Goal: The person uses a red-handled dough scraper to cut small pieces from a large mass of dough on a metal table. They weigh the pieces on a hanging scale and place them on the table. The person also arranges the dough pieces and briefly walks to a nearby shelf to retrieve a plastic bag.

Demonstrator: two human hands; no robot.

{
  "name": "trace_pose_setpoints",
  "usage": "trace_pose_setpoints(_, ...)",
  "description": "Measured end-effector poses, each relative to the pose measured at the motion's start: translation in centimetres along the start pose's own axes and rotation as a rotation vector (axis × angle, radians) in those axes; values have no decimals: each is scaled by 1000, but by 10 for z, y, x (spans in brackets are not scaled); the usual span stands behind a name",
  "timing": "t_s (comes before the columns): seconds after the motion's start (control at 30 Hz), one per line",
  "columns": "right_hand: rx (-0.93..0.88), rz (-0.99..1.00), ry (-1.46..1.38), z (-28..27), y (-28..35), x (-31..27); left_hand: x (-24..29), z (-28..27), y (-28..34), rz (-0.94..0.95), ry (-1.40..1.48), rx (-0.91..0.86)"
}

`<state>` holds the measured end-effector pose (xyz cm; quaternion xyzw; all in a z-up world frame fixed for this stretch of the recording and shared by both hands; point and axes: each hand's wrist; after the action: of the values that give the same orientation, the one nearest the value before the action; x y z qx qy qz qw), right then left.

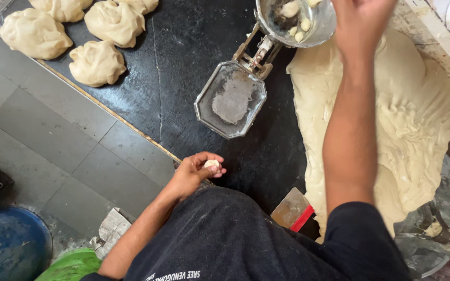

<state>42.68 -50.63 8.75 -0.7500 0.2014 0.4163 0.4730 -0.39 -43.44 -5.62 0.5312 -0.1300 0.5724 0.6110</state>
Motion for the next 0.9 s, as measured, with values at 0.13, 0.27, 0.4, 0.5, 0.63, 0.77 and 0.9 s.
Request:
trace_pose_setpoints(0.13, 91, 30, -81, -28, 96, -17, -9, -14, 2, 57, -85, 31)
trace_pose_setpoints(0.27, 224, 239, 147, -38, 243, -46, -20, -26, -2, 121, -285, 19)
trace_pose_setpoints(0.4, 126, 598, 754, -44, 366, -74, -13, -8, -12, 101, -307, -27)
trace_pose_setpoints(0.5, -7, 779, 1052, -56, 426, -93, 0, 20, -14, 77, -437, -115)
trace_pose_setpoints(0.63, -121, 1046, 1186, -60, 455, -108, 6, 49, -27, 62, -548, -263)
trace_pose_setpoints(0.77, 57, 919, 1162, -38, 457, -113, 6, 59, -32, 143, -823, -271)
trace_pose_setpoints(0.9, 202, 1033, 1237, -23, 453, -122, 5, 51, -41, 532, -1034, -290)
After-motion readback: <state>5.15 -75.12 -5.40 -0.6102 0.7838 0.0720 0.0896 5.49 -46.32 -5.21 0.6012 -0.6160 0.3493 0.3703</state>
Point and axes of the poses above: each hand's wrist, its own y-axis away from the middle knuckle, its own z-axis out of the palm, x = y × z, and after that the axes turned 5 degrees about x, right-handed
